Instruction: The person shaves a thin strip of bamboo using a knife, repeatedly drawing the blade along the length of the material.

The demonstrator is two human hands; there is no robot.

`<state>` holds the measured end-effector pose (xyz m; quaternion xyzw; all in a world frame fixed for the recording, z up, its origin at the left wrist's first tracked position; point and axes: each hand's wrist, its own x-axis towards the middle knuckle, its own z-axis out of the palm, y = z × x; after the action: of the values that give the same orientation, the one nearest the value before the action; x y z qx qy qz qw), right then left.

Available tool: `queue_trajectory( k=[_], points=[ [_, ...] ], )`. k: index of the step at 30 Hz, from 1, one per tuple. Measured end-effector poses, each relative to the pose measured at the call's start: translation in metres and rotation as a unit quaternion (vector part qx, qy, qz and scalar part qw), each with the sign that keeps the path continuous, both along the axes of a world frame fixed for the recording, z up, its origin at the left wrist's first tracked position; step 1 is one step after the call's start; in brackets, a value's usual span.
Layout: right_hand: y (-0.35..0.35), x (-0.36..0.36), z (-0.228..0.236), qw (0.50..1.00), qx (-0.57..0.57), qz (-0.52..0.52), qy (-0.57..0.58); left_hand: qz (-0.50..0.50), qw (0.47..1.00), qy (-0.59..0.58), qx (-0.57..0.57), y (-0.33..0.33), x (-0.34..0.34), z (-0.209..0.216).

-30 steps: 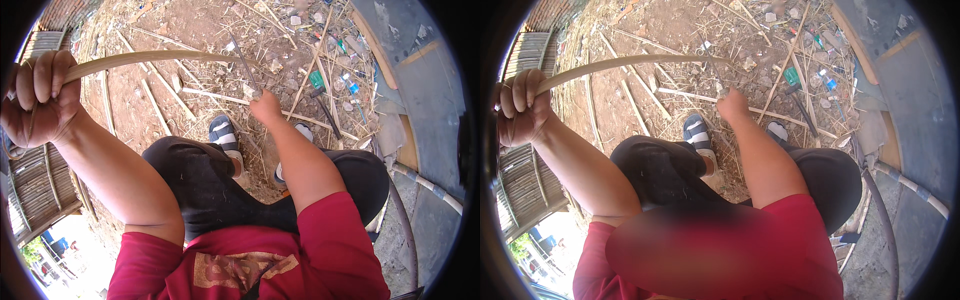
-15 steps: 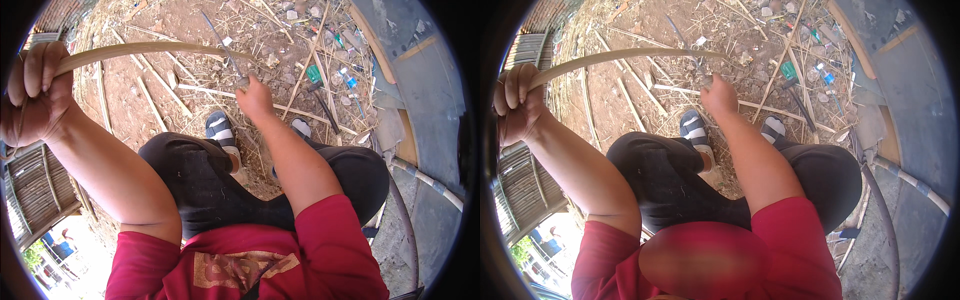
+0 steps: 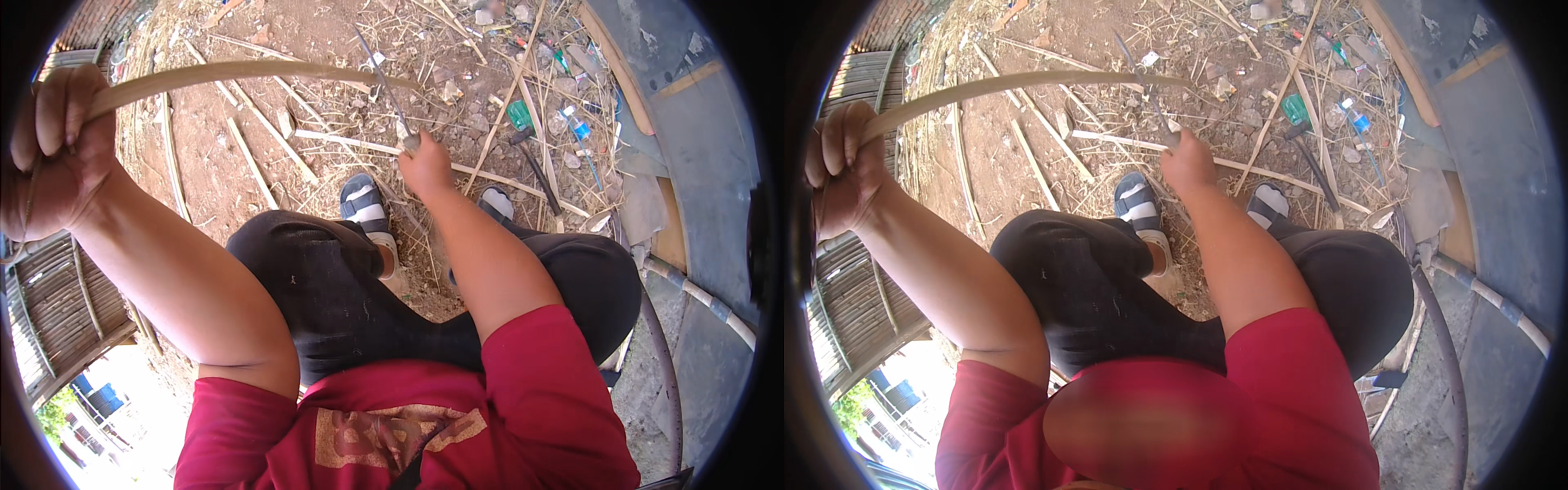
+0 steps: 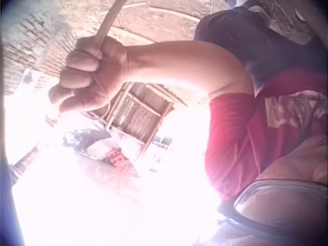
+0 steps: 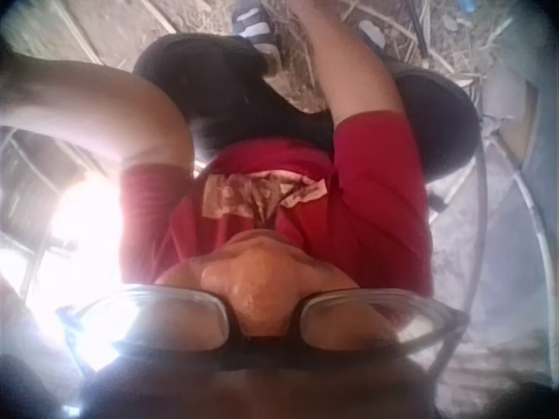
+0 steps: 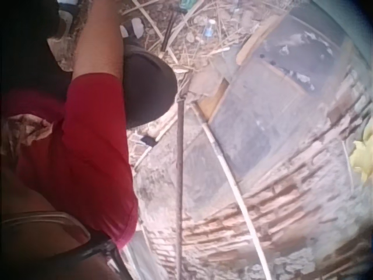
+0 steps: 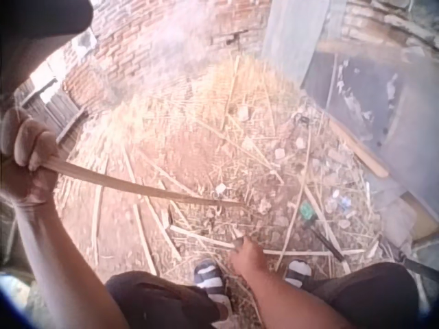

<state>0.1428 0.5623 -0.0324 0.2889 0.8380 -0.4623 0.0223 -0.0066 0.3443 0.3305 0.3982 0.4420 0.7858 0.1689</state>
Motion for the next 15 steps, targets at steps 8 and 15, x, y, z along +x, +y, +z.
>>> queue_trajectory(
  k=[8, 15],
  points=[
    [0.018, -0.044, 0.057, 0.993, -0.030, 0.100, 0.048, 0.056, 0.998, -0.011, -0.002, -0.013, -0.012, -0.007],
    [0.032, -0.015, -0.033, 0.997, 0.021, 0.048, -0.060, 0.063, 0.998, -0.019, -0.010, 0.005, 0.007, -0.005]
  ],
)
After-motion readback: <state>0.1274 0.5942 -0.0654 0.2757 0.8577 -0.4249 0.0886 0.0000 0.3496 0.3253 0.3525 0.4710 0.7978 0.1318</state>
